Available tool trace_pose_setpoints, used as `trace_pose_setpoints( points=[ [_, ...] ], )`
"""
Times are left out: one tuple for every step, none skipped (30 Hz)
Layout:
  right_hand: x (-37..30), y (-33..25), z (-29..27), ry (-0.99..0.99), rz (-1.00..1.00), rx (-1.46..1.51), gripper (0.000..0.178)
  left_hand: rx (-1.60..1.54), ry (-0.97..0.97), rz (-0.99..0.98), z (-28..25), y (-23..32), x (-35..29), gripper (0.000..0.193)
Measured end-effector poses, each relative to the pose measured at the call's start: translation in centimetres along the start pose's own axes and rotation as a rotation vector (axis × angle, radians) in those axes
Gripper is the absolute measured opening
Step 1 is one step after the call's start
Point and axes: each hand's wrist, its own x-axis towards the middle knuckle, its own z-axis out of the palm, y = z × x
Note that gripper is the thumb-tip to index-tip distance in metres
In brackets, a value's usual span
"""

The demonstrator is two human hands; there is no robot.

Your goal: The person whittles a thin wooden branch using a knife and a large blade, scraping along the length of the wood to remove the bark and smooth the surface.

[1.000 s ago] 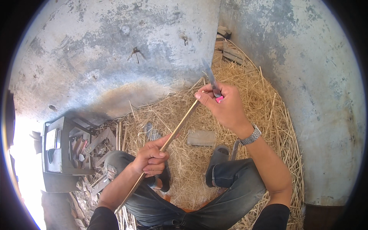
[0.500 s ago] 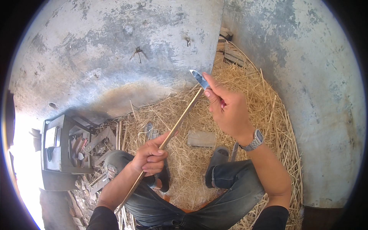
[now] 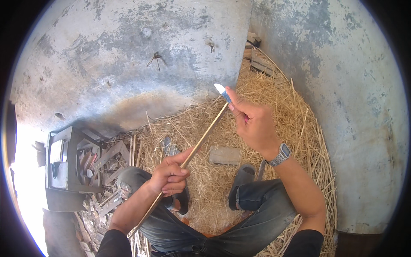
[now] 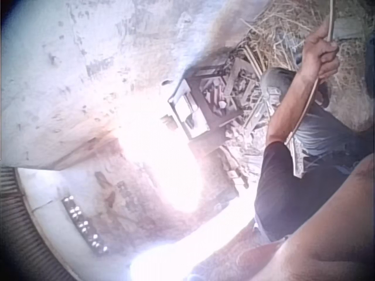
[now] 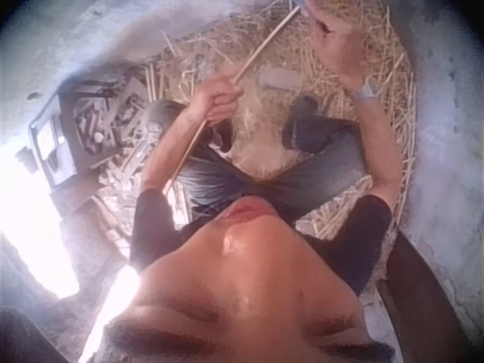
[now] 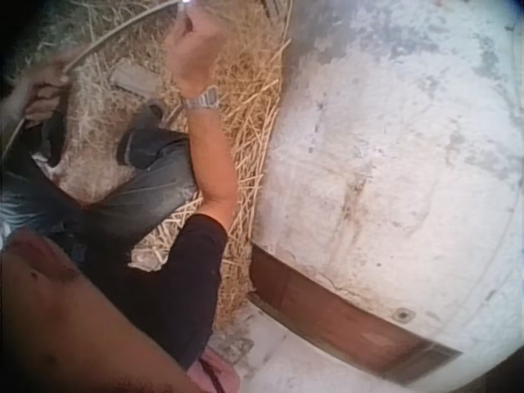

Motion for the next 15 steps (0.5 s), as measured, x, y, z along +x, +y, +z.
trace_pose_setpoints(
  points=[
    [-0.1, 0.1, 0.1, 0.000, -0.003, -0.001, 0.041, 0.000, -0.001, 0.003, -0.1, -0.1, 0.0, 0.067],
    [-0.4, 0.2, 0.1, -0.039, 0.039, 0.006, 0.041, -0.011, 0.012, -0.009, -0.3, -0.2, -0.1, 0.067],
    [-0.6, 0.2, 0.0, -0.077, 0.080, 0.012, 0.041, -0.022, 0.026, -0.020, -0.3, -0.3, -0.2, 0.066],
    [-0.7, 0.2, -0.1, -0.076, 0.080, 0.009, 0.041, -0.022, 0.023, -0.020, -0.3, -0.3, -0.2, 0.066],
    [-0.8, 0.3, -0.2, -0.084, 0.094, 0.052, 0.041, -0.021, 0.030, -0.024, -0.3, -0.4, -0.1, 0.066],
    [-1.0, 0.4, -0.4, -0.091, 0.108, 0.094, 0.041, -0.020, 0.037, -0.029, -0.3, -0.5, -0.1, 0.066],
    [-1.0, 0.2, -0.7, -0.091, 0.107, 0.093, 0.041, -0.020, 0.036, -0.028, -0.3, -0.5, -0.2, 0.066],
    [-1.0, -0.2, -1.2, -0.122, 0.182, 0.238, 0.041, -0.003, 0.022, -0.020, -0.5, -0.5, -0.3, 0.066],
    [-1.0, -0.3, -1.6, -0.151, 0.257, 0.383, 0.041, 0.014, 0.008, -0.012, -0.6, -0.6, -0.4, 0.066],
    [-1.1, -0.1, -1.9, -0.149, 0.256, 0.382, 0.041, 0.017, 0.007, -0.013, -0.4, -0.6, -0.5, 0.066],
    [-1.1, 0.1, -2.1, -0.189, 0.255, 0.441, 0.044, 0.003, 0.024, -0.023, -0.2, -0.7, -0.7, 0.066],
    [-1.2, 0.3, -2.4, -0.229, 0.253, 0.500, 0.047, -0.012, 0.041, -0.033, -0.1, -0.7, -0.8, 0.067],
    [-1.3, 0.4, -2.6, -0.228, 0.255, 0.496, 0.047, -0.013, 0.037, -0.035, -0.3, -0.9, -0.7, 0.067],
    [-1.4, 0.5, -2.9, -0.239, 0.267, 0.579, 0.047, -0.011, -0.001, -0.025, -0.5, -1.0, -0.7, 0.068],
    [-1.5, 0.5, -3.1, -0.250, 0.280, 0.663, 0.048, -0.009, -0.039, -0.016, -0.7, -1.0, -0.6, 0.069]
  ],
)
